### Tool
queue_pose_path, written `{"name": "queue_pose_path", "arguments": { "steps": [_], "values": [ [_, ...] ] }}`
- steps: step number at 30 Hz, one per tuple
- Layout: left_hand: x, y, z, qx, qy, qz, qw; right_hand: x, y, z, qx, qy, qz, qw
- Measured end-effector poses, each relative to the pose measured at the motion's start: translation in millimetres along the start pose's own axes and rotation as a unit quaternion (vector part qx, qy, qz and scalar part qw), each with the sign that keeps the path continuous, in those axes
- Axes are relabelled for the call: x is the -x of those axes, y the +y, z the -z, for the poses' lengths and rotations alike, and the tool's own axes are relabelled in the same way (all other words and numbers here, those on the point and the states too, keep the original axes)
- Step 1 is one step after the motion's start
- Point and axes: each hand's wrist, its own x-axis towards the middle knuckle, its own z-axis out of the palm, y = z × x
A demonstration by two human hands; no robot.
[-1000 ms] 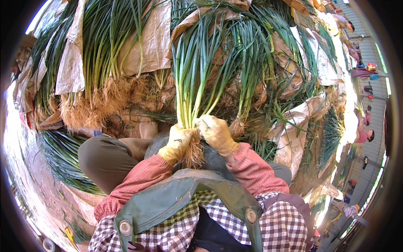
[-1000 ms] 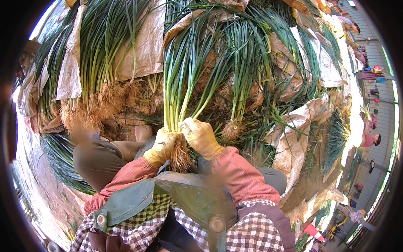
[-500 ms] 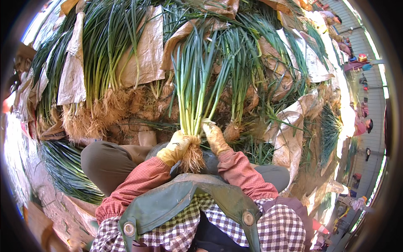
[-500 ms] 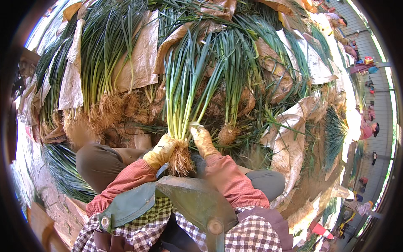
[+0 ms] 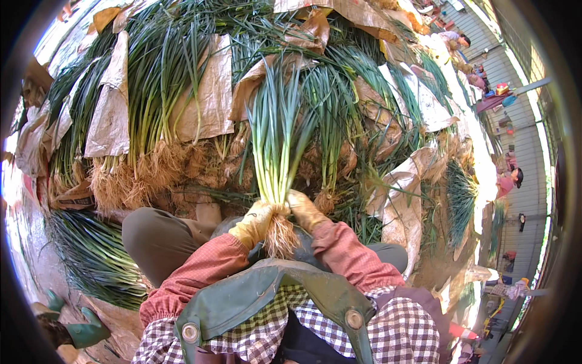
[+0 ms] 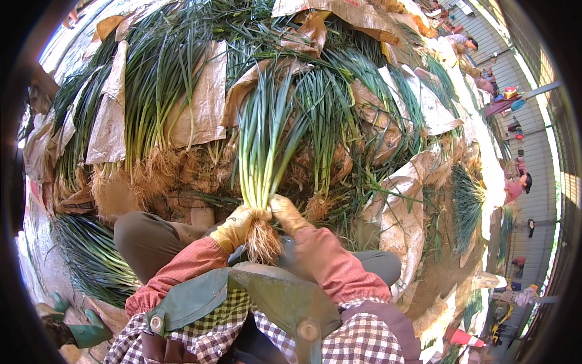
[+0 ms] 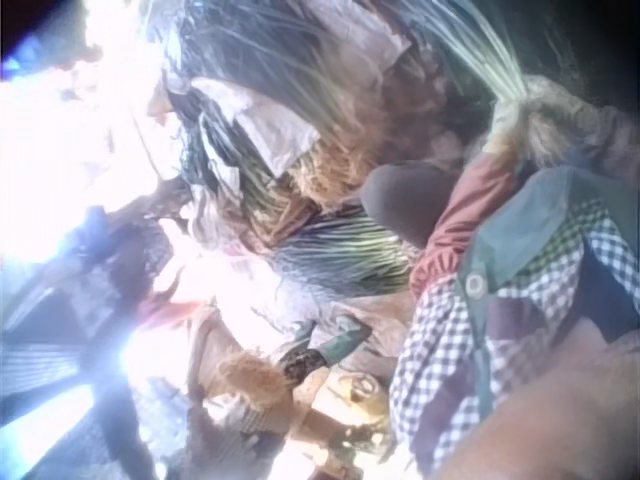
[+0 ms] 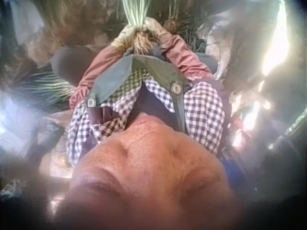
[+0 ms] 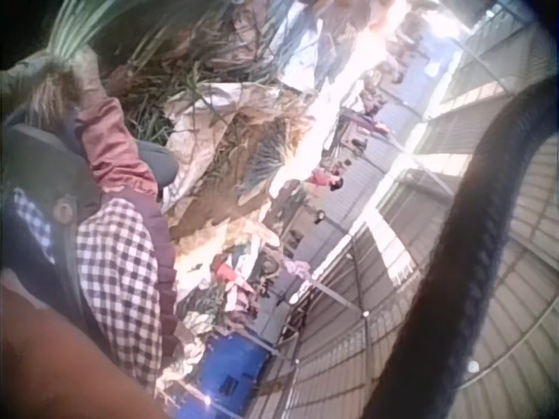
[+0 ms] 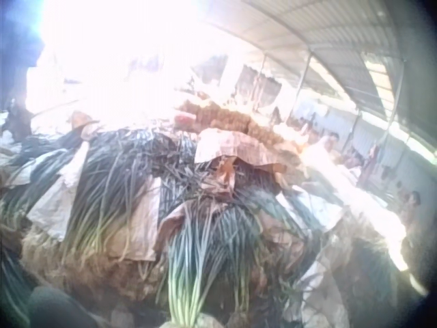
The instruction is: The person sits on the ground and sorts green onions by hand, gathering them into bundles and placing them on a tarp. The person repeatedly picks up bunches, aligns the roots, and sets them aside.
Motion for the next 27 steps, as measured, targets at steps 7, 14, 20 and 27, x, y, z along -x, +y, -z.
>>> {"name": "queue_pose_path", "arguments": {
  "steps": [7, 14, 20, 27],
  "values": [
    [62, 46, -27, 0.0, -0.23, 0.002, 0.973, -118, -156, 85, -0.09, 0.108, 0.084, 0.986],
    [23, 54, -7, 0.079, -0.102, -0.074, 0.989, -74, -197, 196, 0.364, 0.429, 0.246, 0.789],
    [-9, 22, 16, 0.058, -0.004, 0.027, 0.998, -18, 6, 122, 0.507, 0.293, -0.101, 0.804],
    [-13, 20, 4, 0.064, 0.079, 0.005, 0.995, -76, 14, 118, 0.226, 0.296, -0.04, 0.927]
  ]
}}
